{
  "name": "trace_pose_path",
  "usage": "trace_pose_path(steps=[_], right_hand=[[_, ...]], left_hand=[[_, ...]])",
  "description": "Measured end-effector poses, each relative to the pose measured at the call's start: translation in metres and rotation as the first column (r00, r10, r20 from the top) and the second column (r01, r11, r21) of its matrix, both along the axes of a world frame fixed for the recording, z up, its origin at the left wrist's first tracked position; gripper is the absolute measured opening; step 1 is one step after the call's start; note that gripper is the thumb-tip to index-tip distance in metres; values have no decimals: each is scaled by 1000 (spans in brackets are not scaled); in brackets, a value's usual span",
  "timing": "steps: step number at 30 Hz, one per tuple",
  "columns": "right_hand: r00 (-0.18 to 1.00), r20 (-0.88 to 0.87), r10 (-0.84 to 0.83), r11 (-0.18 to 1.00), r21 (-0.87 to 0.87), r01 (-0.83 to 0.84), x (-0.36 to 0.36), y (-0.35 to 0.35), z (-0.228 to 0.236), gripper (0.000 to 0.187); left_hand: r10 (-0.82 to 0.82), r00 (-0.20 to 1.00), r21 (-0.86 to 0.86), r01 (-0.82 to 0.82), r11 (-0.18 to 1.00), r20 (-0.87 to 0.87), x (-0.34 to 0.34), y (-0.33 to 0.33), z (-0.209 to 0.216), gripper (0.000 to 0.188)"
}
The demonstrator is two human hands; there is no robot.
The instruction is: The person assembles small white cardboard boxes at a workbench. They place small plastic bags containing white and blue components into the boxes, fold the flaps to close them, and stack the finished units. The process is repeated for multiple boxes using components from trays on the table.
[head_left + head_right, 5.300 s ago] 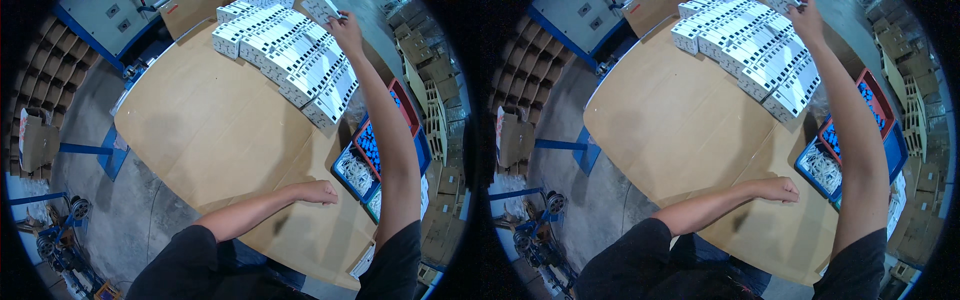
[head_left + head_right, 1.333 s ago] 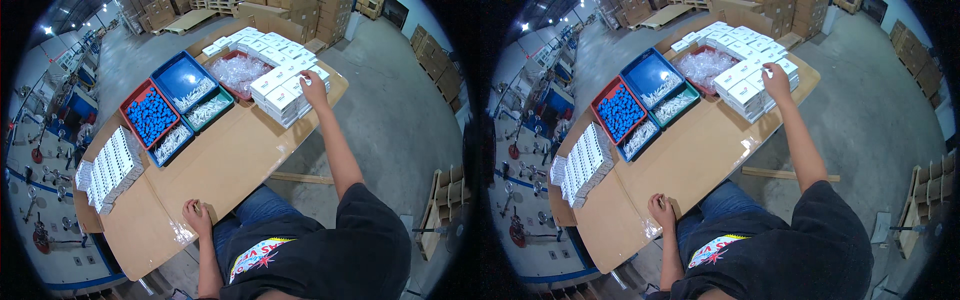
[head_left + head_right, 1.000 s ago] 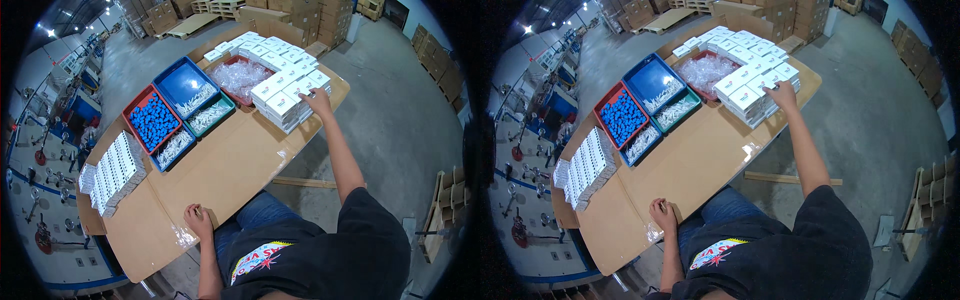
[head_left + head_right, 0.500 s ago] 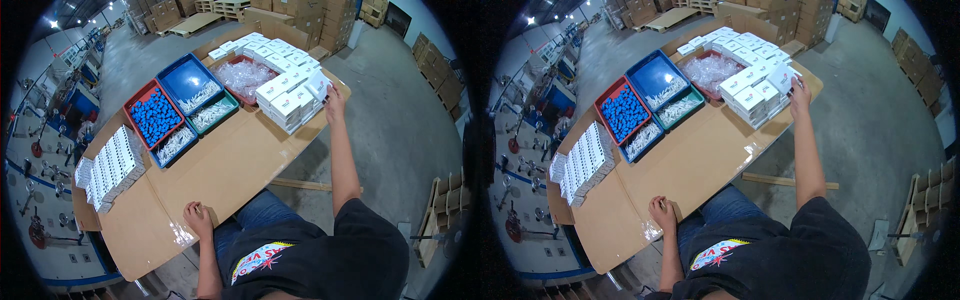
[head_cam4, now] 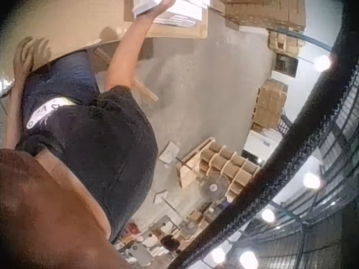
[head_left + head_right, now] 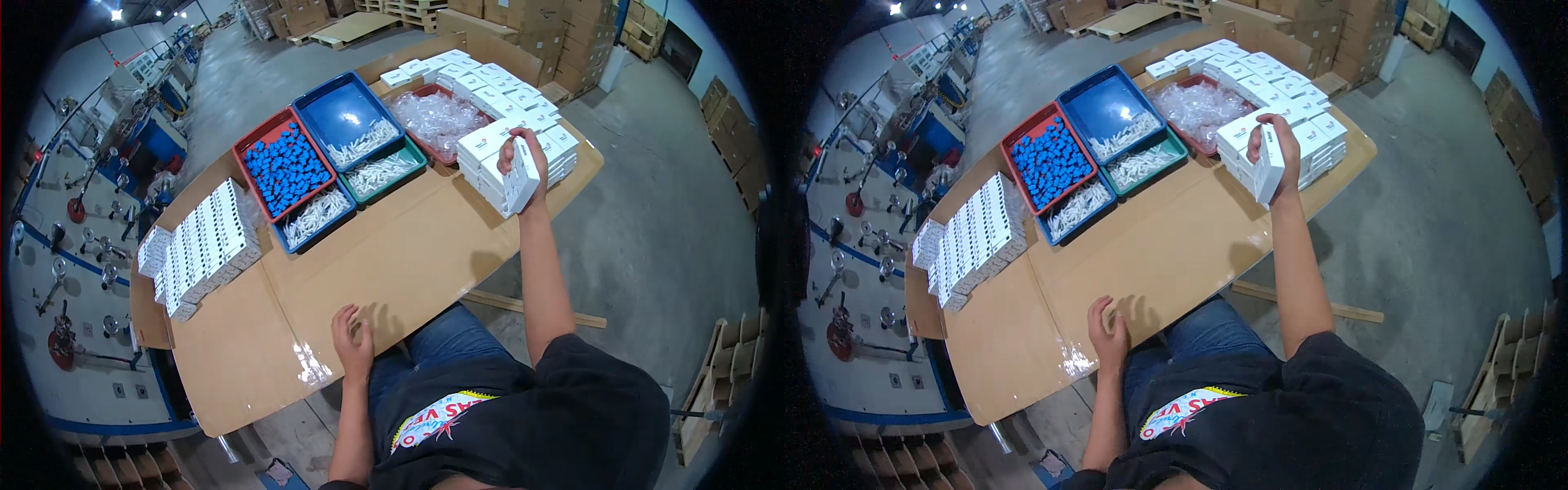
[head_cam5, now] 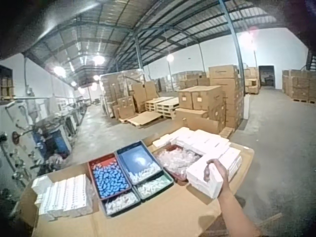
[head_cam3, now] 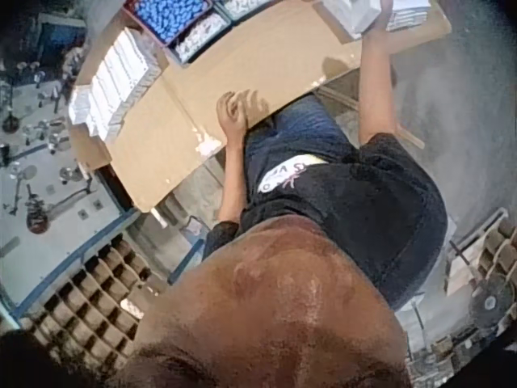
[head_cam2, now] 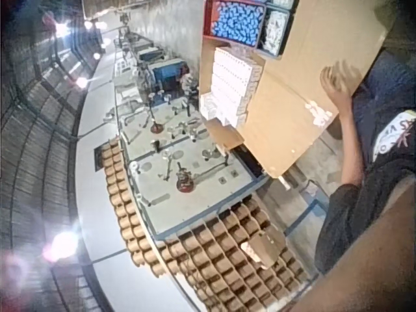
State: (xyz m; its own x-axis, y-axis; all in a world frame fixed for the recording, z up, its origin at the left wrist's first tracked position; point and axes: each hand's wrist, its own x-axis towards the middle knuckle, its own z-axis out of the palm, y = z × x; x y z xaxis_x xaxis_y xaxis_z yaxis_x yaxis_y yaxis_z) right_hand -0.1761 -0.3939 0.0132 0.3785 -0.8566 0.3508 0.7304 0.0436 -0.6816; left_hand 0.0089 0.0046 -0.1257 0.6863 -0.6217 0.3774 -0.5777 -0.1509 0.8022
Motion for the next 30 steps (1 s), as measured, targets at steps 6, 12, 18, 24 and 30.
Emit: trace_pose_path(steps=[6, 12, 18, 24, 30], right_hand=[[993, -80, 83, 995, -39, -87, 51, 75, 8, 43], [929, -297, 220, 975, 85, -204, 96, 172, 3, 38], [836, -545, 63, 998, 20, -62, 110, 209, -25, 30], [847, -531, 21, 741, -561, -370, 99, 219, -36, 48], [852, -518, -71, 536, -741, -406, 95, 218, -49, 61]], left_hand=[[-271, 959, -164, 256, 953, -79, -30, -58, 89, 62], [-426, 905, -279, 408, 869, -7, -43, -97, 119, 84], [-414, 841, -479, 220, 850, -348, -49, -92, 98, 67], [-456, 213, -496, -215, 841, -864, -30, -66, 105, 51], [-404, 71, -408, -265, 874, -912, -29, -56, 113, 48]])
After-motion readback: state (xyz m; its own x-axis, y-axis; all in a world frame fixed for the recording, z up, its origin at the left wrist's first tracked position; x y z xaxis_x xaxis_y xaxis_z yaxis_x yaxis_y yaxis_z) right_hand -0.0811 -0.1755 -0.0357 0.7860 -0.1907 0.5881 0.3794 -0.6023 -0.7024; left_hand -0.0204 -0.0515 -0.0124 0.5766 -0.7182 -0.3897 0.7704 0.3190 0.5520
